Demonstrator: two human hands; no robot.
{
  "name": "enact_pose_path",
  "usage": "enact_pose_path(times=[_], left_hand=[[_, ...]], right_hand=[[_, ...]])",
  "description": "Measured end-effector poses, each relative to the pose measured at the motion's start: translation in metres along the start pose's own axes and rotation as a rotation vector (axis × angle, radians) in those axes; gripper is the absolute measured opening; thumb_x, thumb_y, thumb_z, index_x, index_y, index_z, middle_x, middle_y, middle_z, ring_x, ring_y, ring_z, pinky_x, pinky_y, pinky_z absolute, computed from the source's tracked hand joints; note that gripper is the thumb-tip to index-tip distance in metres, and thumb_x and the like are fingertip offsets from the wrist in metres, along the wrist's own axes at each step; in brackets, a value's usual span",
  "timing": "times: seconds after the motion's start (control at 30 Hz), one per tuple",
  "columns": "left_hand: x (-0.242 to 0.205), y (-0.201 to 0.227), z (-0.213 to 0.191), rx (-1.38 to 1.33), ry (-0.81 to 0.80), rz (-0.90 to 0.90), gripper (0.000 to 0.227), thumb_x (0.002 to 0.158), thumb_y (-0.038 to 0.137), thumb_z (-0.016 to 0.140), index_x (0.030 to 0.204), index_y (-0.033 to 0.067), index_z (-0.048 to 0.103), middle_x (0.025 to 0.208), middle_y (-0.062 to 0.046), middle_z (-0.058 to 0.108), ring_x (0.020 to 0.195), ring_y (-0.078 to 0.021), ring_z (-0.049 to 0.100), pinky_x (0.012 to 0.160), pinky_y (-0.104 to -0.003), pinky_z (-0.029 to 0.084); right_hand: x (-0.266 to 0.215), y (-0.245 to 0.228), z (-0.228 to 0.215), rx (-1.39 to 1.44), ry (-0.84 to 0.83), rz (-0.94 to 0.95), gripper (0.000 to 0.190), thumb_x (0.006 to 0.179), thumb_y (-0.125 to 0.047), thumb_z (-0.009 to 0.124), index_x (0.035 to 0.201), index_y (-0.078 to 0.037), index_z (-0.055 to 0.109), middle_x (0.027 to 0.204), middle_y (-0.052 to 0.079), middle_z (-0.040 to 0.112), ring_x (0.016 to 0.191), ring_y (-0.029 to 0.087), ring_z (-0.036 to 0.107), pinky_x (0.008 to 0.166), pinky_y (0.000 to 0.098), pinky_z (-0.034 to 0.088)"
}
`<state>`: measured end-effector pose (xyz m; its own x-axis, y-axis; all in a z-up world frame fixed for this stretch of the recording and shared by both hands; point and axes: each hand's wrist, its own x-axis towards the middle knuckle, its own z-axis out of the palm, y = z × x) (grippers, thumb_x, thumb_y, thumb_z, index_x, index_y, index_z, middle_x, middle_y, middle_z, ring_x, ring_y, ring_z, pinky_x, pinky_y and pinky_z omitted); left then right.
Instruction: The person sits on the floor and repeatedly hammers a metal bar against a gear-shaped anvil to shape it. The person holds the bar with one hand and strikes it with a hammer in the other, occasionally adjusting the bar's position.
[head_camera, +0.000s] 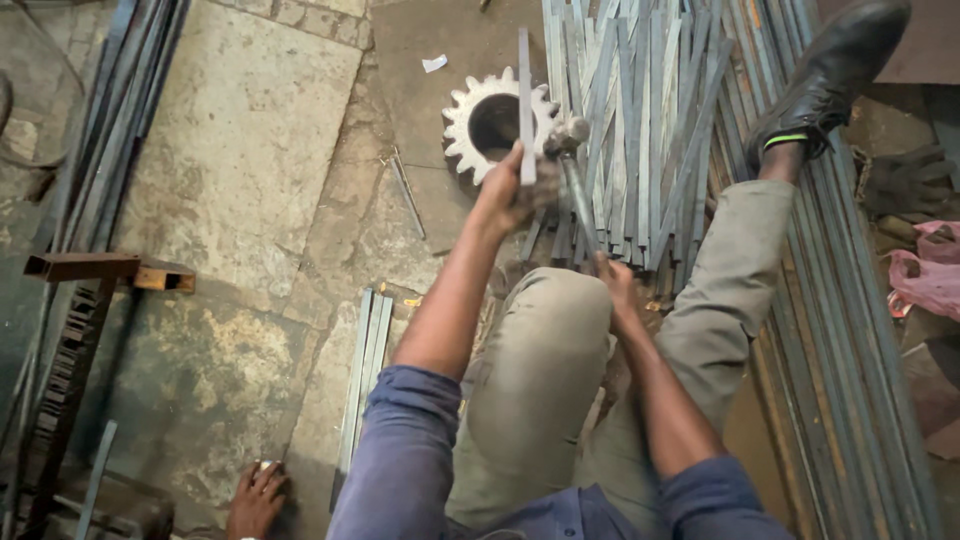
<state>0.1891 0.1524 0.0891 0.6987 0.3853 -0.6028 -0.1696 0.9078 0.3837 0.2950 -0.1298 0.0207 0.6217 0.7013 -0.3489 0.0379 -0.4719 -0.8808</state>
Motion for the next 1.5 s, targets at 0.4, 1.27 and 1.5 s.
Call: enact_pose_path(times=[0.4, 1.27, 1.5], left_hand=[[-0.014, -0.064, -0.081, 1.681, 0.696, 0.467, 0.032, 0.108, 0.039, 0.041, 0.109, 0.0105, 0.057, 0.083, -0.027, 0.072, 0.079, -0.0487, 0.068, 0.068, -0.061, 0.048], [-0.051, 0.023, -0.004, 0.086, -0.041, 0.171, 0.034, 0.106, 0.027, 0.048, 0.113, -0.0017, 0.066, 0.089, -0.015, 0.076, 0.063, -0.0196, 0.069, 0.052, -0.028, 0.051], [-0.039, 0.033, 0.029, -0.086, -0.191, 0.234, 0.035, 0.107, 0.032, 0.049, 0.118, 0.0018, 0.062, 0.098, -0.016, 0.075, 0.077, -0.0236, 0.073, 0.076, -0.04, 0.062]], right_hand=[[-0.008, -0.123, -0.029, 0.245, -0.022, -0.287, 0.048, 0.105, -0.049, 0.058, 0.097, -0.002, 0.065, 0.07, -0.001, 0.057, 0.058, 0.008, 0.052, 0.051, 0.0248, 0.038], [0.041, 0.025, 0.08, 0.253, -0.097, 0.176, 0.054, 0.101, -0.053, 0.062, 0.067, -0.013, 0.052, 0.059, -0.004, 0.049, 0.052, 0.008, 0.046, 0.046, 0.0343, 0.033], [0.049, 0.029, 0.061, 0.219, -0.137, 0.218, 0.055, 0.101, -0.053, 0.061, 0.064, -0.013, 0.056, 0.058, -0.004, 0.05, 0.051, 0.009, 0.044, 0.047, 0.0336, 0.034]])
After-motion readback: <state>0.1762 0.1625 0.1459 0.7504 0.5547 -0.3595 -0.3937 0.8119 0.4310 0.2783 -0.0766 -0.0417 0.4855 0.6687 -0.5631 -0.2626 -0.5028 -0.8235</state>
